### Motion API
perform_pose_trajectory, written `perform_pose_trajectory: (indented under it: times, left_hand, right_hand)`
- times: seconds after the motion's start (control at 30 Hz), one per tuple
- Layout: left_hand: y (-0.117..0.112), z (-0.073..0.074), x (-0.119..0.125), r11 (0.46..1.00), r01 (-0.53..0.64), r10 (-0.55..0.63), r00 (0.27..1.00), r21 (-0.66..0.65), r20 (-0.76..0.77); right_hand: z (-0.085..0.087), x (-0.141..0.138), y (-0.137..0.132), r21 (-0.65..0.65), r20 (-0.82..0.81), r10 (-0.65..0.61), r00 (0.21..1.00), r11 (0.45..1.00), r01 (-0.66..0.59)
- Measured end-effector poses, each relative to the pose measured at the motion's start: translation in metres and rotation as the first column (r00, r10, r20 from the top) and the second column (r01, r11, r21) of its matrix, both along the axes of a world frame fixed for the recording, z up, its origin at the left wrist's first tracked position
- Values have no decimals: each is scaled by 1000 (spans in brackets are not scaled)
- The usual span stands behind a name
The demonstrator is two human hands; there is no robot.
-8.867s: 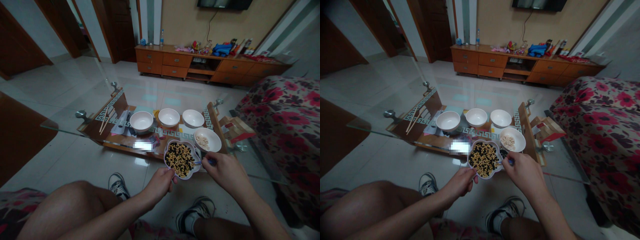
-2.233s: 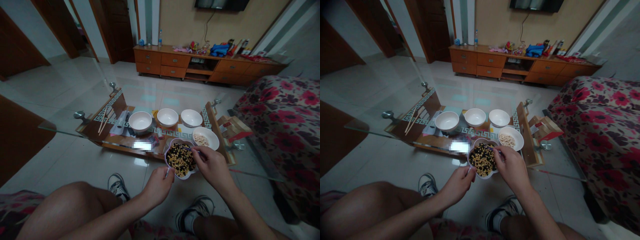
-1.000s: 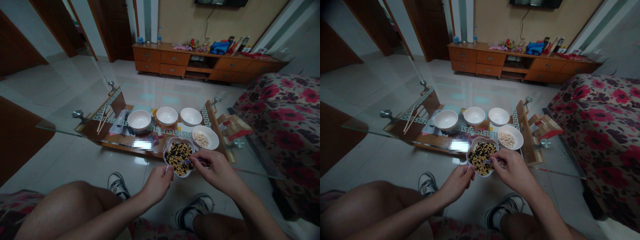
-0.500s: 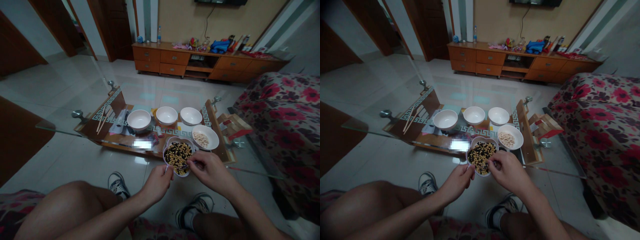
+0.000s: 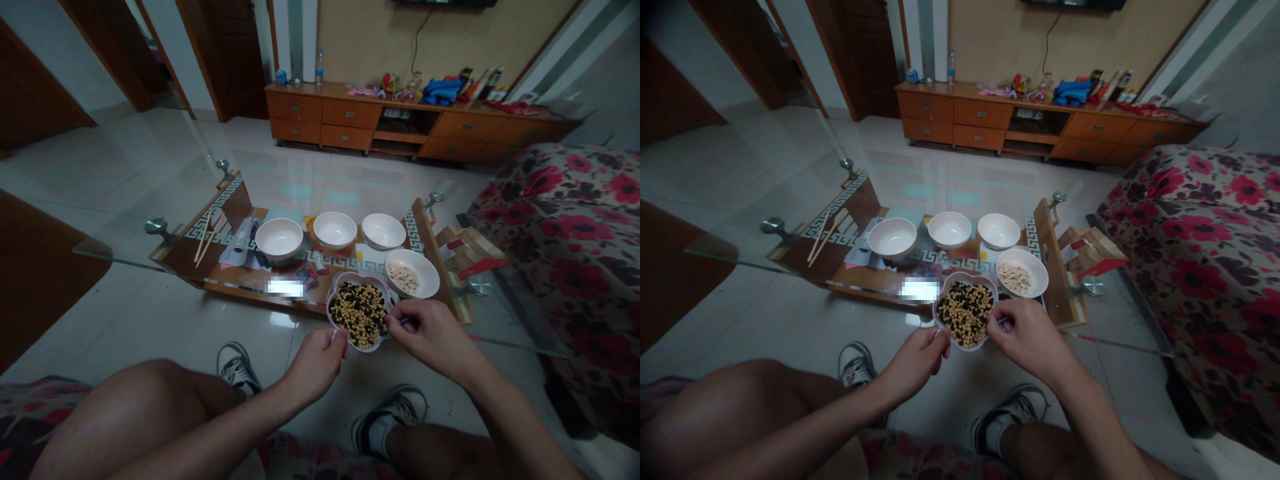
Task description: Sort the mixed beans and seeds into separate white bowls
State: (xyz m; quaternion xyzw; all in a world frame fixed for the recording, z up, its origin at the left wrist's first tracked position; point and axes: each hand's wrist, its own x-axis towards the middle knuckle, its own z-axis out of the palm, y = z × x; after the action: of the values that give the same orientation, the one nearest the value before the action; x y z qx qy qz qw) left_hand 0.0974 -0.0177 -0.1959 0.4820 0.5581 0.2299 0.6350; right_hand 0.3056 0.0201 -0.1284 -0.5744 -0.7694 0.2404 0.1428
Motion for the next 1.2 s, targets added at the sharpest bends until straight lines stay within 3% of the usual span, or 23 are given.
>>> perform_pose_trajectory:
  times: [0.1, 0.2, 0.3, 0.43, 0.53, 0.7, 0.8, 0.9, 1.03, 1.2]
  left_hand:
    - [1, -1, 2, 1000, -6, 6, 1000, -5, 2]
    - [2, 0, 4, 999, -16, 16, 1000, -27, 8]
    - [3, 2, 2, 999, -16, 17, 1000, -48, 18]
    - [5, 5, -2, 996, -23, 24, 1000, -92, 17]
    - [7, 10, -4, 991, -42, 45, 999, -130, 18]
    - [10, 14, -3, 988, -32, 40, 998, -152, 50]
    - [10, 10, -1, 985, -47, 56, 997, -164, 49]
    - [10, 8, -1, 986, -47, 55, 997, -161, 50]
    - [12, 9, -6, 985, -27, 38, 997, -171, 65]
    - [16, 4, -9, 988, 36, -26, 997, -151, 66]
  right_hand:
    - [-9, -9, 0, -48, -56, 73, 996, 996, -75]
    - [-15, -11, 3, 8, -117, 12, 993, 1000, -11]
    - [-11, -2, 6, 45, -109, -92, 990, 994, 97]
    - [0, 17, 8, -52, -5, -89, 996, 995, 88]
    - [1, 19, 8, -105, 18, -36, 999, 994, 38]
    - [-11, 1, 3, -246, -120, 100, 988, 961, -127]
    - [-16, -5, 2, -143, -144, 114, 983, 980, -135]
    - [-10, 2, 4, 4, -139, 45, 989, 999, -45]
    - [6, 18, 5, -9, -55, -28, 998, 1000, 27]
    - [4, 12, -1, -3, -6, 103, 995, 995, -103]
